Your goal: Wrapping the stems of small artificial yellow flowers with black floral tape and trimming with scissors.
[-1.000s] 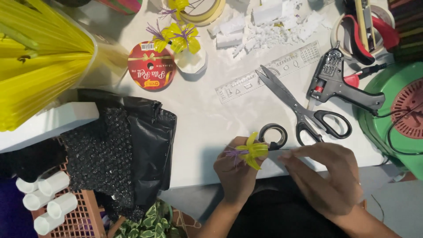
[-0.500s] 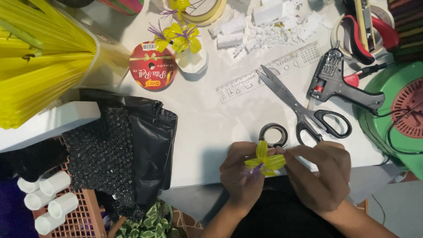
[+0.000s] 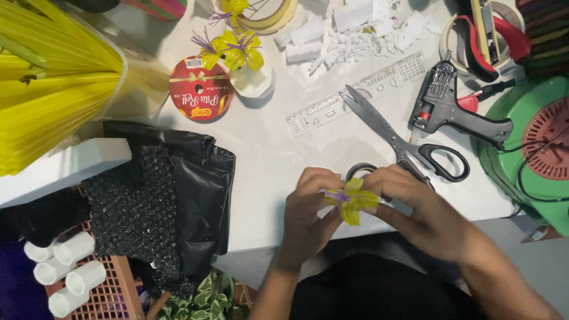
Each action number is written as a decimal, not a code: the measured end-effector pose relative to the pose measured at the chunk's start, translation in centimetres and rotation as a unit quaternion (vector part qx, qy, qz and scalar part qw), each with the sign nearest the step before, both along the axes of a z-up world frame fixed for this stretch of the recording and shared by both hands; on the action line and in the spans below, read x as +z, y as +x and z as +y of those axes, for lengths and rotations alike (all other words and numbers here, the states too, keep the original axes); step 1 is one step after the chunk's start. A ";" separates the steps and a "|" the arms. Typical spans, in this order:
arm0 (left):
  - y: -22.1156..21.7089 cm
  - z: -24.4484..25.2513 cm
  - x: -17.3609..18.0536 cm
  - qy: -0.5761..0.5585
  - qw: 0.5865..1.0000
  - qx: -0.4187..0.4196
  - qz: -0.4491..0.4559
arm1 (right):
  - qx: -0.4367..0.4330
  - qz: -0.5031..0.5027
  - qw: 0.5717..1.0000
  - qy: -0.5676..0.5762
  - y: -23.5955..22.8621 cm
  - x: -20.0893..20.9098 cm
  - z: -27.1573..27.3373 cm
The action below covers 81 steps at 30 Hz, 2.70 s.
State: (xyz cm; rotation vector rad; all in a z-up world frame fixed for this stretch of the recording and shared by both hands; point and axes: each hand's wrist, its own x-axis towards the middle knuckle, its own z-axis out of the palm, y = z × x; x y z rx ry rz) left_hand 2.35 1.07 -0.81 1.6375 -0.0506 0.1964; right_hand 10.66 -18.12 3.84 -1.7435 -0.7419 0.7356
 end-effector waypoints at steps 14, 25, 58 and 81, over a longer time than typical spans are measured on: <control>1.6 -1.2 -3.0 -0.204 0.974 -0.065 -0.068 | -0.020 0.397 0.840 0.370 -3.2 -9.4 0.3; 0.6 -2.9 -0.6 -0.056 0.986 0.155 -0.030 | -0.235 -0.218 0.947 0.024 -3.2 -1.8 1.0; 0.5 -1.5 -1.9 -0.046 0.997 0.065 0.000 | -0.247 0.002 0.967 0.067 -4.9 -2.9 1.6; -0.7 1.3 -7.2 -0.289 0.944 -0.145 0.065 | -0.311 0.446 0.796 0.266 -7.1 -6.3 1.7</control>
